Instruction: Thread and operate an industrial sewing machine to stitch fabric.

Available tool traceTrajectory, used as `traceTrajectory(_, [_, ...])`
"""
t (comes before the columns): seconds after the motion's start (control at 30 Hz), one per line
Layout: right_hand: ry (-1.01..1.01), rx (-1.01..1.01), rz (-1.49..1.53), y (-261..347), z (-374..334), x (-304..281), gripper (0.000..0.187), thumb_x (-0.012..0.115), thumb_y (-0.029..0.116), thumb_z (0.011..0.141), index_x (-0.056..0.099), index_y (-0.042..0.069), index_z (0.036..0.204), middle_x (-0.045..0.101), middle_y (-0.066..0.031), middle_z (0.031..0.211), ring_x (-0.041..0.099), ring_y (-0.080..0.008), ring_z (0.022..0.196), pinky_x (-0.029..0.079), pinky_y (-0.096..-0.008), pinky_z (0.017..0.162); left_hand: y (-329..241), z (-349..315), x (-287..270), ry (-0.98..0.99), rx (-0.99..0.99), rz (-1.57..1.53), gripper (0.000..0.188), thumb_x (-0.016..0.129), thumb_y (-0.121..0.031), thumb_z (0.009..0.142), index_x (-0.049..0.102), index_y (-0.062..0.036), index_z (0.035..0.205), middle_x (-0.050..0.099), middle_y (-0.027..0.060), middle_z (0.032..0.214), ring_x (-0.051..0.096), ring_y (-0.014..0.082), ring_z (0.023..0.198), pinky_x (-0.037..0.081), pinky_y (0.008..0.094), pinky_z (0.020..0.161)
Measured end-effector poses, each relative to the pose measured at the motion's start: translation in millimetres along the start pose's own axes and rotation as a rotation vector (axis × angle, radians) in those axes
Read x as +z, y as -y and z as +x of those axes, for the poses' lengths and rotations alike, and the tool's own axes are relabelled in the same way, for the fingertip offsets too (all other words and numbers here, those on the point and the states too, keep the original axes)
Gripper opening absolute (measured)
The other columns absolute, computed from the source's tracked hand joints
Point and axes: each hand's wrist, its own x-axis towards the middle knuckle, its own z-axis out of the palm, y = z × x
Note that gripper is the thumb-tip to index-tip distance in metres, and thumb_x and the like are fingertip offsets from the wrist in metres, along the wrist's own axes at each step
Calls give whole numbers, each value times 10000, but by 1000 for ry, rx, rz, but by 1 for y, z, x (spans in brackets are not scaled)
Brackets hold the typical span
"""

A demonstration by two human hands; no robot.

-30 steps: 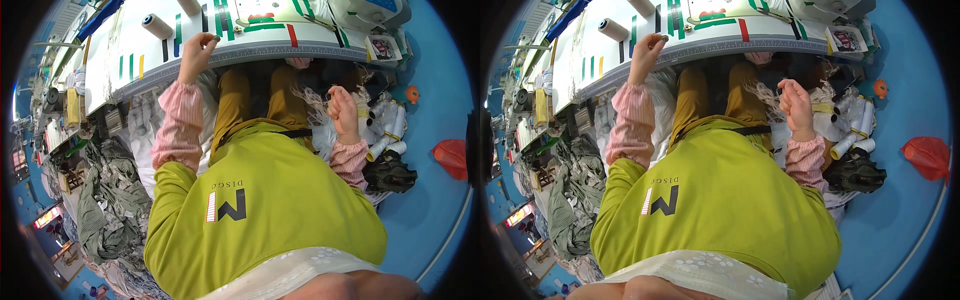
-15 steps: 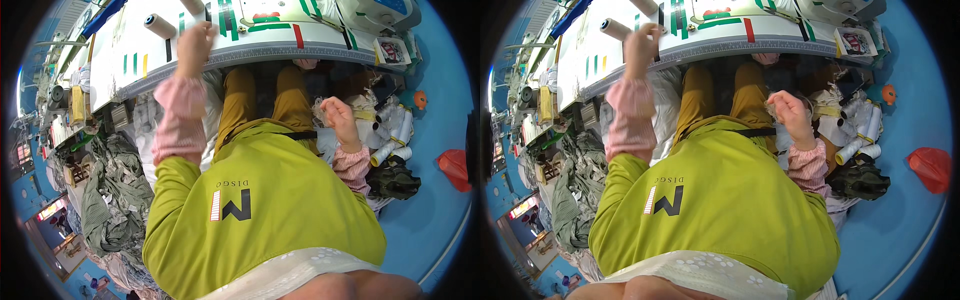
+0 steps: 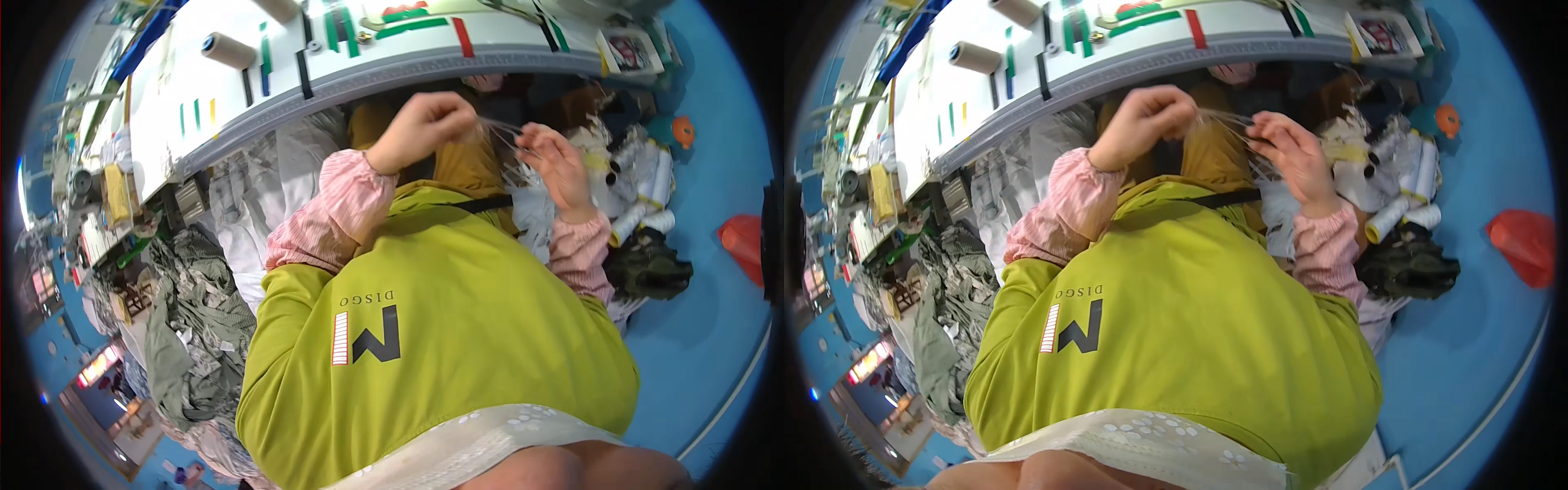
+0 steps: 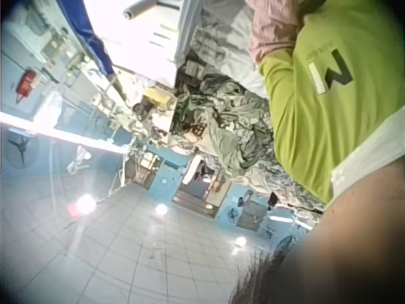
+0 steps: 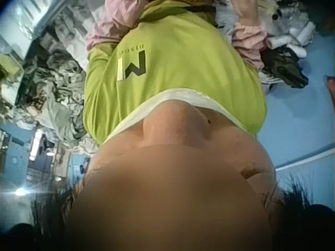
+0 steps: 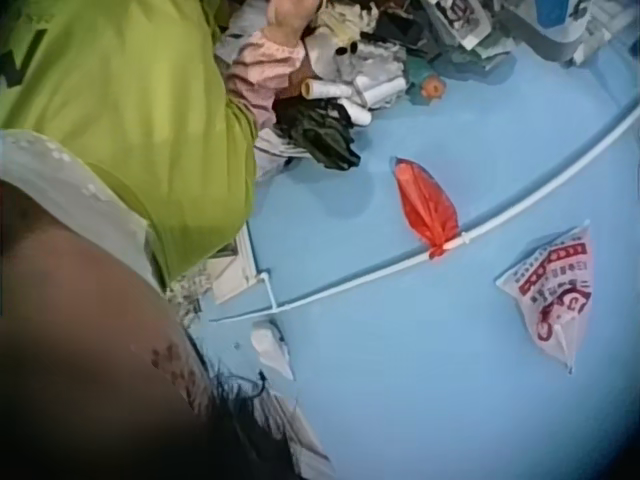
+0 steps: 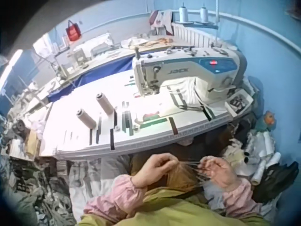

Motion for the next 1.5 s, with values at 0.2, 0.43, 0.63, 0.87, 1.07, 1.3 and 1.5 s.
traceTrajectory(0.2, [-249,28,-150,-31,14,-2,280,548,223,1030,589,39,1238,609,-54,1082,586,-117,920,496,-270,821,2,27,4,-136,-167,-487,181,612,-173,997,655,-20,911,607,-11,778,497,53,629,390,185,578])
traceTrajectory(0.43, [1,-127,-304,-1,39,28,376,622,195,994,581,34,1332,629,25,959,513,-30,771,429,-191,672,-19,50,26,137,-172,-30,172,588,-165,1011,640,-8,965,584,-5,758,496,63,641,398,197,587])
traceTrajectory(0.63, [-115,49,-368,-18,24,-22,145,636,124,971,697,1,1017,654,24,782,545,-56,655,442,-219,598,14,34,18,173,-76,219,133,582,-7,963,625,19,1086,633,53,1110,614,91,793,472,212,657])
traceTrajectory(0.87, [-176,141,-1573,-29,99,-191,168,654,165,886,728,47,978,720,-105,997,685,-247,895,540,-382,776,16,-16,-17,-139,-67,397,223,560,90,909,619,53,1121,576,118,1271,667,157,928,529,250,792])
traceTrajectory(1.07, [-198,362,-1521,-42,212,-262,275,606,336,923,710,131,1076,674,-115,1220,632,-292,1107,506,-426,921,1,-7,-9,-172,-88,469,207,558,91,909,618,67,1106,616,126,1213,676,168,905,542,259,778])
traceTrajectory(1.3, [-509,196,-1731,-44,216,-323,403,599,223,939,562,70,1310,631,-123,1304,601,-310,1173,474,-398,969,12,-22,-13,-246,-73,447,212,581,99,897,625,53,1099,626,122,1199,678,166,889,542,253,756])
traceTrajectory(1.5, [-766,-106,-1110,-86,135,-300,493,598,109,928,503,44,1408,623,-216,1252,598,-343,1142,466,-377,963,2,-6,1,-160,-36,486,204,603,97,882,626,36,1075,619,116,1187,663,148,862,531,242,738])
